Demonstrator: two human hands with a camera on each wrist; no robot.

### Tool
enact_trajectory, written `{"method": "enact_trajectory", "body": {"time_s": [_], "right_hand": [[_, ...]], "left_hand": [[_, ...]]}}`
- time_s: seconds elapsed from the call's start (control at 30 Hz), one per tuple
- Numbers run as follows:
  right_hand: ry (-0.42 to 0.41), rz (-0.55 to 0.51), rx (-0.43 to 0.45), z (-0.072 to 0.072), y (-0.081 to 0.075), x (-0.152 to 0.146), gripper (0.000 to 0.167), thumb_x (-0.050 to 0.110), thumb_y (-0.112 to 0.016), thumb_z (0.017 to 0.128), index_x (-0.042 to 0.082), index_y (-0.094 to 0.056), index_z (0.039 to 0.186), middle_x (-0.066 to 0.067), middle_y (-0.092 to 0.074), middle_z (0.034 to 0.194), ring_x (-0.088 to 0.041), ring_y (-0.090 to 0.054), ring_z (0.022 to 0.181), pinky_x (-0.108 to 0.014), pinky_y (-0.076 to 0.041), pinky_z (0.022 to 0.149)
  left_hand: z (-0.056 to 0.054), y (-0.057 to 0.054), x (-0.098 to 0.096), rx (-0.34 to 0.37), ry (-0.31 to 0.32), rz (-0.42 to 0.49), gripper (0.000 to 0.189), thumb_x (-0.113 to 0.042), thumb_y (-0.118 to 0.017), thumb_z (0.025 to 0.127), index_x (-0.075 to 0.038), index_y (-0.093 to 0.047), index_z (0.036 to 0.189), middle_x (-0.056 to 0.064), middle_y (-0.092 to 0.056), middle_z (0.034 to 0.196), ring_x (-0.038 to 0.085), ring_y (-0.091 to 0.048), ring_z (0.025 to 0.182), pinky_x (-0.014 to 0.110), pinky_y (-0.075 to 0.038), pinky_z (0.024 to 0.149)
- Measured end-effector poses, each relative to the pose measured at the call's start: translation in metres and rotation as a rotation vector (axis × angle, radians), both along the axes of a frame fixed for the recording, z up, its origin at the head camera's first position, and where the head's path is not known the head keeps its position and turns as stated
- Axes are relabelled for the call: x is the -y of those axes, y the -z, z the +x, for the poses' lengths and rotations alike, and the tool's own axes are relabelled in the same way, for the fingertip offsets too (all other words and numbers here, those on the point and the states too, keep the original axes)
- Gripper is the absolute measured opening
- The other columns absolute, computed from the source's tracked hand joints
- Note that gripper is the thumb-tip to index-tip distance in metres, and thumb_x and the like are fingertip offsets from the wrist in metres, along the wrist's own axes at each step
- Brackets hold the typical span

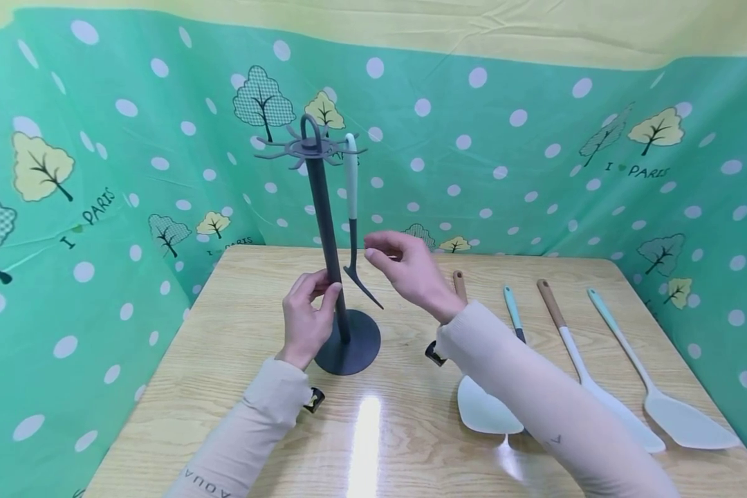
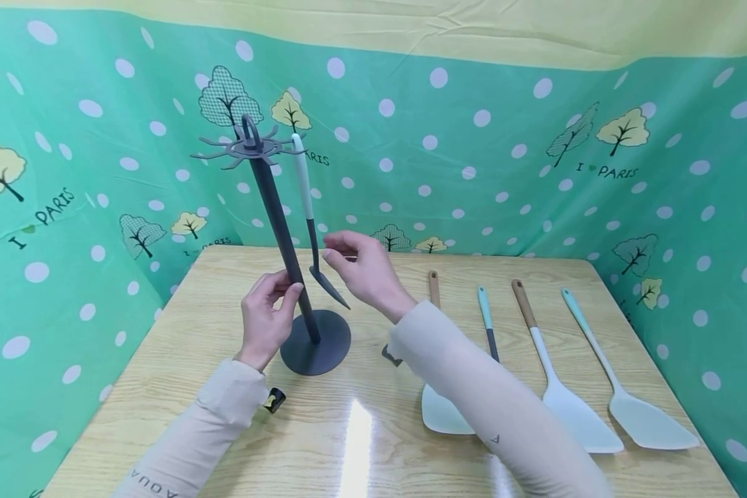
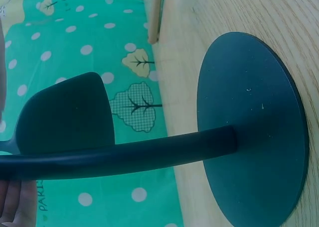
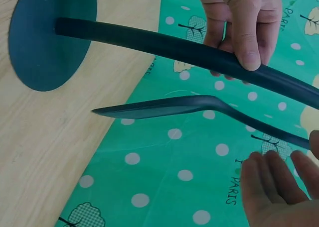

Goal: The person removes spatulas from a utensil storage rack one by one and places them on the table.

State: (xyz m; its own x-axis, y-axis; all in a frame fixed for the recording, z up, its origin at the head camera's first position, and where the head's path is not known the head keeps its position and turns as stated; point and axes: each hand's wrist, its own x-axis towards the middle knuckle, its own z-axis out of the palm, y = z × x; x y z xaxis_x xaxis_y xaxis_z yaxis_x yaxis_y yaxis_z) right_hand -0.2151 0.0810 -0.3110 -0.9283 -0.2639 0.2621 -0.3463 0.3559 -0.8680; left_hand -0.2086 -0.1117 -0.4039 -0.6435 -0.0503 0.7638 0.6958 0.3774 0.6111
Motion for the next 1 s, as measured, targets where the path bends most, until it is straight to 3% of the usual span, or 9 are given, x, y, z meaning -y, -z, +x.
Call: {"method": "enact_trajectory", "body": {"time_s": [0.17, 0.27, 0.37, 0.63, 0.8, 0.9, 1.0], "right_hand": [[-0.076, -0.03, 0.053, -0.004, -0.002, 0.012, 0.051, 0.026, -0.053, 0.099, 0.015, -0.037, 0.146, -0.003, -0.048, 0.141, -0.015, -0.047, 0.127, -0.033, -0.04, 0.105], [-0.098, -0.063, 0.076, -0.005, -0.001, 0.016, 0.058, 0.024, -0.051, 0.1, 0.016, -0.024, 0.151, -0.001, -0.04, 0.148, -0.016, -0.042, 0.132, -0.035, -0.036, 0.109], [-0.105, -0.091, 0.108, -0.005, 0.0, 0.019, 0.06, 0.021, -0.049, 0.101, 0.017, -0.018, 0.152, -0.002, -0.038, 0.149, -0.017, -0.04, 0.134, -0.037, -0.035, 0.11], [-0.052, -0.152, 0.122, -0.009, 0.004, 0.021, 0.053, 0.016, -0.053, 0.099, 0.015, -0.032, 0.147, -0.012, -0.057, 0.129, -0.021, -0.056, 0.117, -0.04, -0.044, 0.101], [-0.046, -0.173, 0.067, -0.006, 0.006, 0.022, 0.027, 0.012, -0.056, 0.097, 0.008, -0.059, 0.124, -0.014, -0.065, 0.106, -0.022, -0.064, 0.097, -0.034, -0.053, 0.088], [-0.067, -0.188, 0.05, -0.002, 0.007, 0.022, 0.018, 0.011, -0.056, 0.097, 0.006, -0.064, 0.113, -0.016, -0.066, 0.103, -0.024, -0.065, 0.094, -0.03, -0.055, 0.085], [-0.083, -0.201, 0.034, 0.001, 0.007, 0.02, 0.017, 0.01, -0.056, 0.097, 0.005, -0.064, 0.111, -0.018, -0.065, 0.103, -0.026, -0.065, 0.094, -0.03, -0.055, 0.084]], "left_hand": [[0.009, -0.013, -0.004, -0.004, -0.001, -0.004, 0.018, 0.007, -0.069, 0.083, 0.008, -0.066, 0.1, 0.018, -0.064, 0.087, 0.028, -0.064, 0.078, 0.038, -0.058, 0.072], [0.018, -0.026, -0.008, -0.015, -0.004, -0.002, 0.018, 0.014, -0.068, 0.08, 0.013, -0.064, 0.098, 0.023, -0.062, 0.085, 0.033, -0.064, 0.076, 0.046, -0.058, 0.069], [0.02, -0.029, -0.009, -0.019, -0.004, 0.001, 0.018, 0.016, -0.067, 0.079, 0.013, -0.064, 0.097, 0.023, -0.062, 0.084, 0.035, -0.063, 0.075, 0.044, -0.058, 0.07], [0.016, -0.023, -0.008, -0.031, -0.009, 0.002, 0.019, 0.016, -0.068, 0.079, 0.012, -0.064, 0.097, 0.021, -0.062, 0.084, 0.034, -0.063, 0.074, 0.036, -0.058, 0.071], [0.019, -0.028, -0.009, -0.031, -0.001, 0.004, 0.017, 0.013, -0.068, 0.08, 0.012, -0.065, 0.097, 0.021, -0.062, 0.084, 0.031, -0.064, 0.075, 0.036, -0.058, 0.07], [0.018, -0.027, -0.008, -0.034, -0.005, 0.009, 0.017, 0.014, -0.068, 0.08, 0.012, -0.065, 0.097, 0.021, -0.062, 0.084, 0.031, -0.064, 0.074, 0.036, -0.058, 0.07], [0.016, -0.024, -0.009, -0.04, -0.013, 0.009, 0.018, 0.016, -0.068, 0.079, 0.012, -0.064, 0.097, 0.021, -0.062, 0.084, 0.033, -0.063, 0.073, 0.035, -0.058, 0.07]]}}
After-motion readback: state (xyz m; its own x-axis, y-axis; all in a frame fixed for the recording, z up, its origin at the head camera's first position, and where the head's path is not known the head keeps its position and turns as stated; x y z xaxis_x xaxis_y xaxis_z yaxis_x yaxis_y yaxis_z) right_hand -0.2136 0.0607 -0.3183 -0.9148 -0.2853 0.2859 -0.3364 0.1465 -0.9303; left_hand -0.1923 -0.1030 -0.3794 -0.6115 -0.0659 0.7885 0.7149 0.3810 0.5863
